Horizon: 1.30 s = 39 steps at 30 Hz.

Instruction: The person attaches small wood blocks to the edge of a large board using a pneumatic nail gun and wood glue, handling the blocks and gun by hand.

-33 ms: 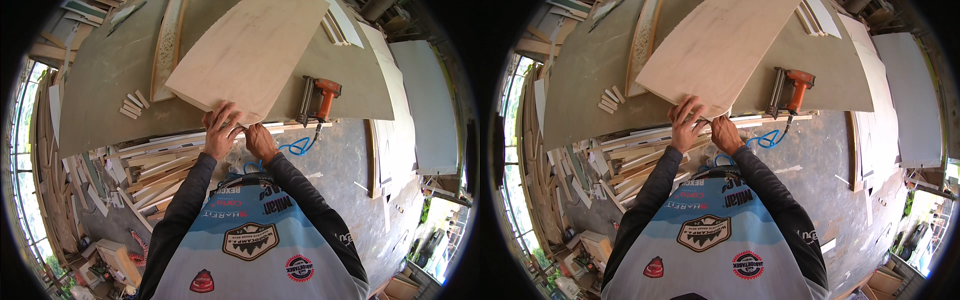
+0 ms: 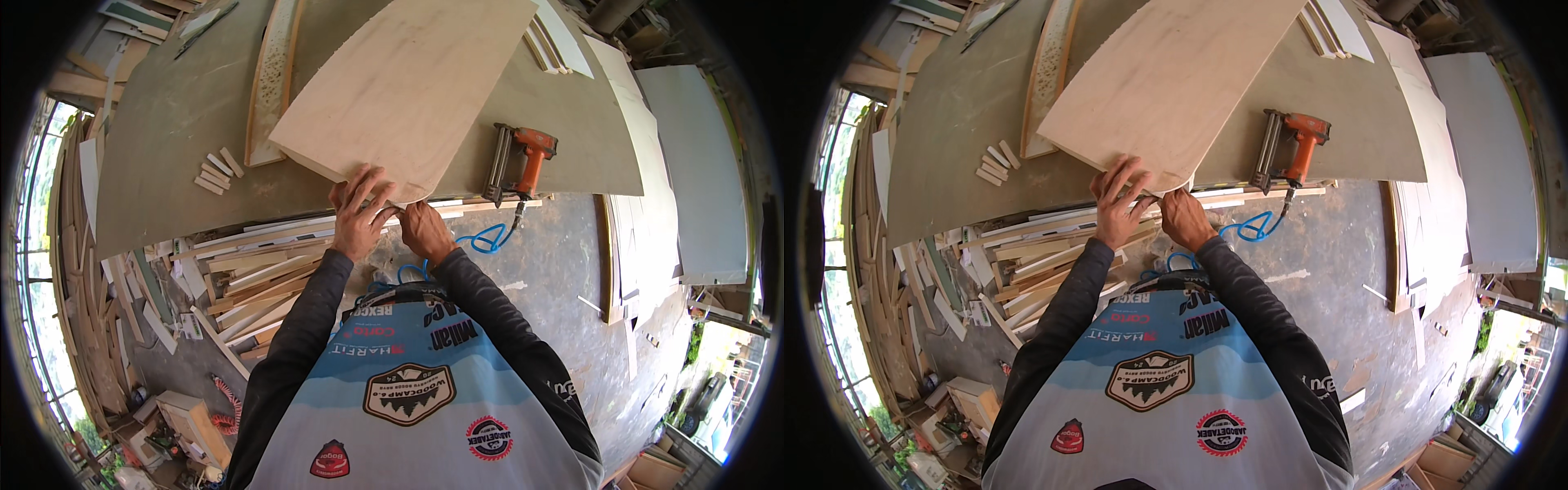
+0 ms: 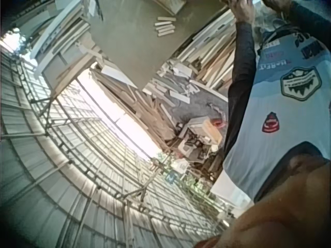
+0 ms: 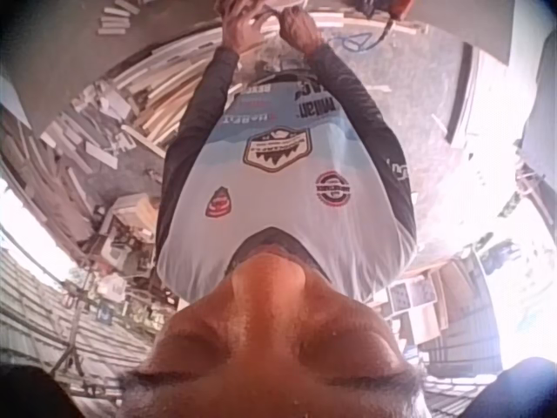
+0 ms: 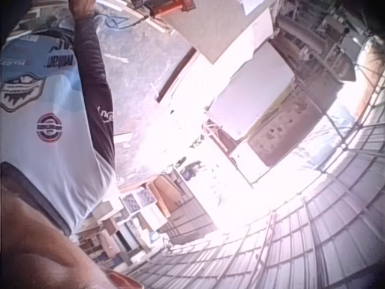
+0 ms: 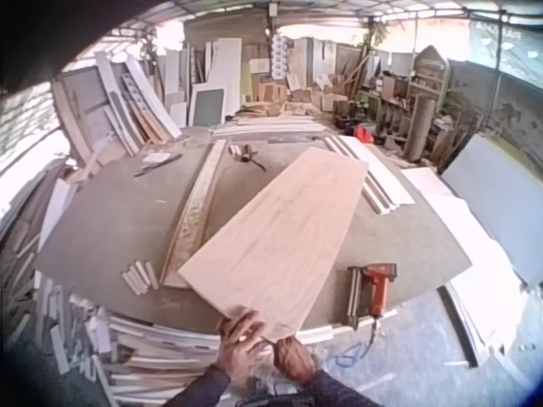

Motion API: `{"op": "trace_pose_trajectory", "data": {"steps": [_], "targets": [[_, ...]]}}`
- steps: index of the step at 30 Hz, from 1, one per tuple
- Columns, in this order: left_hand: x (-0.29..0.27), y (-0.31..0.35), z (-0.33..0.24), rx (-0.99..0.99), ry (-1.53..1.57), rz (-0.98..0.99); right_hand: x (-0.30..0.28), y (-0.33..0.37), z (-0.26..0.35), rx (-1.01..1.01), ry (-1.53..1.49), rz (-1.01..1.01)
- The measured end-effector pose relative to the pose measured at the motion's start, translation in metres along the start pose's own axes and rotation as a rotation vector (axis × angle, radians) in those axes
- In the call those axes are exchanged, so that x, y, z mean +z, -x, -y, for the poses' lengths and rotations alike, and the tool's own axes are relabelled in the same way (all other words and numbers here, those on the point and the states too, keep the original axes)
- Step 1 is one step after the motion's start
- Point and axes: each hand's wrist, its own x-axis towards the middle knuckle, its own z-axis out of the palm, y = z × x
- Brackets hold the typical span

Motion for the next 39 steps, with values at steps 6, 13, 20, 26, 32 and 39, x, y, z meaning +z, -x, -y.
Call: {"op": "trace_pose_trajectory", "data": {"steps": [6,13,20,26,32,39], "targets": [[0.000,-0.002,0.000,0.011,0.003,-0.019,-0.007,-0.005,0.000,-0.039,-0.064,-0.008],[0.000,-0.004,-0.001,0.013,-0.012,-0.031,-0.012,-0.008,0.003,0.026,-0.113,0.001],[-0.002,-0.006,-0.004,-0.006,-0.011,-0.024,-0.011,-0.009,0.004,0.102,-0.141,0.062],[-0.001,-0.006,-0.003,0.008,-0.017,-0.030,-0.007,-0.008,0.000,0.118,-0.112,0.084],[0.001,-0.005,-0.001,0.009,-0.025,-0.024,-0.008,-0.009,-0.002,0.121,-0.092,0.114],[0.004,-0.002,0.004,0.023,-0.042,-0.022,-0.013,-0.012,0.007,0.135,-0.057,0.069]]}}
